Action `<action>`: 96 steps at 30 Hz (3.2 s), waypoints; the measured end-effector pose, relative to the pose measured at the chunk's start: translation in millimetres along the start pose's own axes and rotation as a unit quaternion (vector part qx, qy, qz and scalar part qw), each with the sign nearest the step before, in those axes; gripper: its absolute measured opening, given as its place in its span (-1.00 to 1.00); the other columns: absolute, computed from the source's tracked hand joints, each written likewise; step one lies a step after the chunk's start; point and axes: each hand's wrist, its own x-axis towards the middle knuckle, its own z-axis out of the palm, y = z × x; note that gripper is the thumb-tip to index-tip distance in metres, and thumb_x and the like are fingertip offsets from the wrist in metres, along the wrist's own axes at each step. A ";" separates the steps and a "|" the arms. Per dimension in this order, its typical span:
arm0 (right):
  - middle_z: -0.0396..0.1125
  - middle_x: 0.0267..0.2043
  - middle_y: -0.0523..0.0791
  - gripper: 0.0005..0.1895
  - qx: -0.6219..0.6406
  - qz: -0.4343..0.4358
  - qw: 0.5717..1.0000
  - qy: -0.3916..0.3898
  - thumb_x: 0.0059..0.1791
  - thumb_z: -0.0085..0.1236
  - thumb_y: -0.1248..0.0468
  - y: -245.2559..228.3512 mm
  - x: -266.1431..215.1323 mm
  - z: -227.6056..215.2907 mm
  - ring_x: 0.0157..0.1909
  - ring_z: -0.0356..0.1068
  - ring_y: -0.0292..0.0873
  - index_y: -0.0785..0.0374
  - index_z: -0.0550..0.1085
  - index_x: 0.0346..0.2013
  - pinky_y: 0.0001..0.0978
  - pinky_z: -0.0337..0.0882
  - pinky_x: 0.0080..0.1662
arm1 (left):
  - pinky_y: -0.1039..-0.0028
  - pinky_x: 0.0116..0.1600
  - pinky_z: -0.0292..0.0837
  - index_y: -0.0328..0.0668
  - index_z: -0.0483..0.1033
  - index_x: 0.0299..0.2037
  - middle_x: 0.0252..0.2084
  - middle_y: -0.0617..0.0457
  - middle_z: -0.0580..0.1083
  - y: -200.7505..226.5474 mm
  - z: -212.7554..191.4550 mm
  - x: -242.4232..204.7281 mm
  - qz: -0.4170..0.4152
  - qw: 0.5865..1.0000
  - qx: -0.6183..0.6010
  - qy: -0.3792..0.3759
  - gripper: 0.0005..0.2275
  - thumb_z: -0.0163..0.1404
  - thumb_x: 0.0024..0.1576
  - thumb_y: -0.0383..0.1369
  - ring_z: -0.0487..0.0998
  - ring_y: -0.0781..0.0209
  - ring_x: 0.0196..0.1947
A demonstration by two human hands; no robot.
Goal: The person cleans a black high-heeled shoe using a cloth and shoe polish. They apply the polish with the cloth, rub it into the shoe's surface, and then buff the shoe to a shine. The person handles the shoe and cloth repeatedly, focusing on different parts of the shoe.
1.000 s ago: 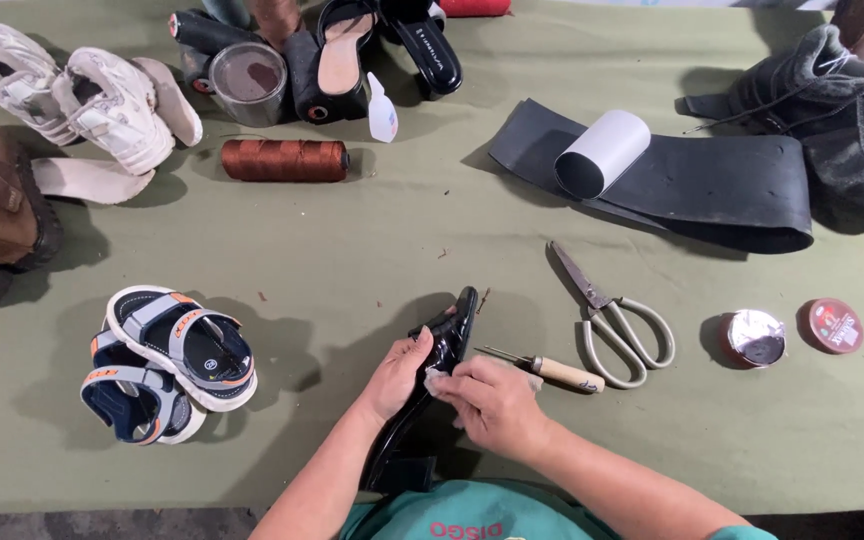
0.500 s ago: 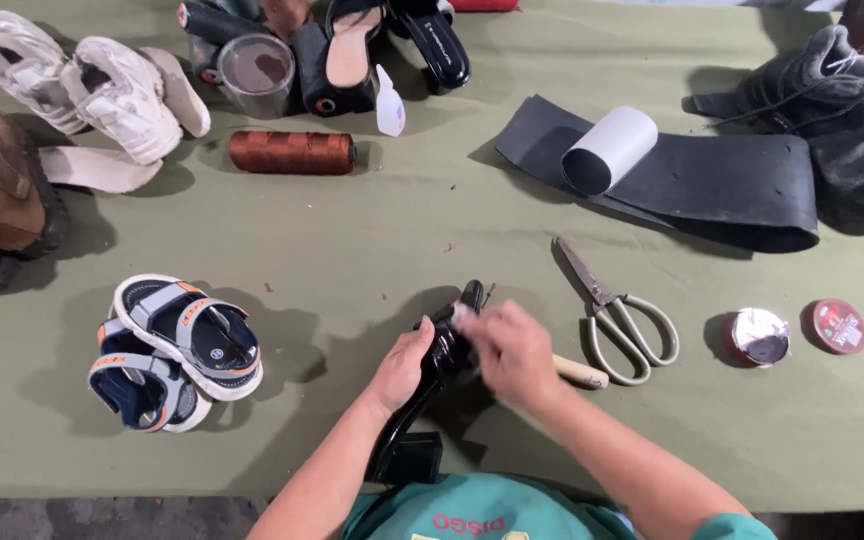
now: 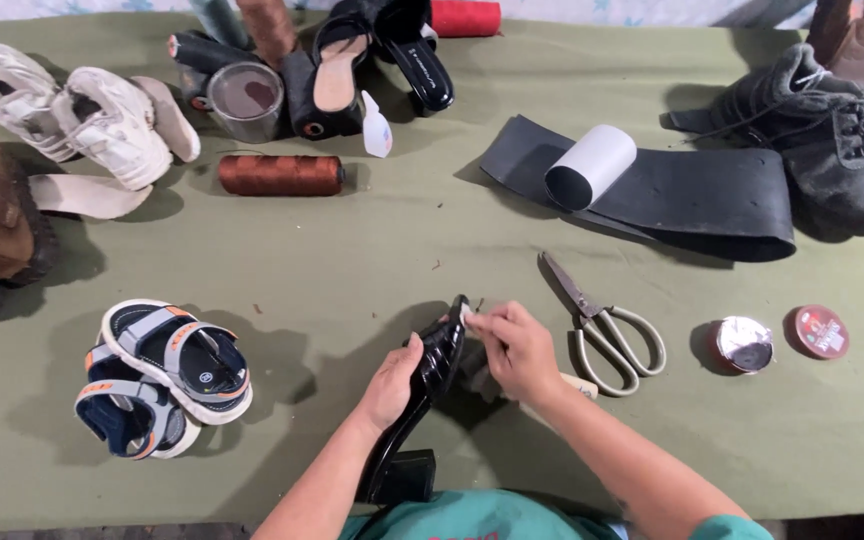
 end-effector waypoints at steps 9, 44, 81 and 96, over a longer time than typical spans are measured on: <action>0.42 -0.36 -0.03 -0.81 0.028 0.085 0.996 -0.015 0.04 0.12 0.33 -12.0 2.1 -1.2 -0.30 0.50 0.10 0.14 0.66 -0.14 -0.21 0.49 -0.21 | 0.61 -0.44 0.42 -0.29 0.66 -0.47 -0.60 0.15 0.49 -9.2 6.4 9.2 0.012 0.995 -0.095 -0.007 -0.84 0.21 0.17 -0.46 0.45 0.40 -0.57; 0.54 -0.15 -0.09 -0.83 0.132 0.139 0.981 0.012 0.05 0.12 0.35 -40.4 20.5 -18.3 -0.09 0.53 -0.20 0.20 0.65 -0.15 -0.44 0.53 -0.03 | 0.35 0.01 0.35 -0.18 0.47 -0.14 -0.14 0.02 0.47 -19.1 18.9 -16.9 0.133 0.947 0.291 -0.003 -0.73 0.09 0.12 -0.16 0.42 0.07 -0.11; 0.57 -0.34 -0.04 -0.85 0.381 0.469 0.795 -0.046 0.02 0.18 0.38 -44.1 -43.1 -42.4 -0.28 0.48 -0.26 0.43 0.64 -0.27 -0.32 0.52 -0.15 | 0.01 0.03 0.46 -0.38 0.47 -0.28 -0.21 -0.39 0.55 -30.8 -43.6 -3.8 0.063 0.878 0.448 -0.157 -0.58 0.24 -0.21 -0.18 0.54 -0.39 -0.04; 0.55 -0.22 0.07 -0.73 0.613 0.479 0.628 -0.003 -0.03 0.16 0.37 -69.4 -23.0 -42.1 -0.31 0.59 -0.11 0.39 0.57 -0.06 -0.30 0.57 -0.25 | 0.07 0.35 0.22 -0.19 0.53 0.04 0.03 -0.14 0.43 6.7 -39.8 -7.6 0.094 0.787 0.561 -0.239 -0.59 0.06 -0.04 -0.26 0.32 -0.27 0.20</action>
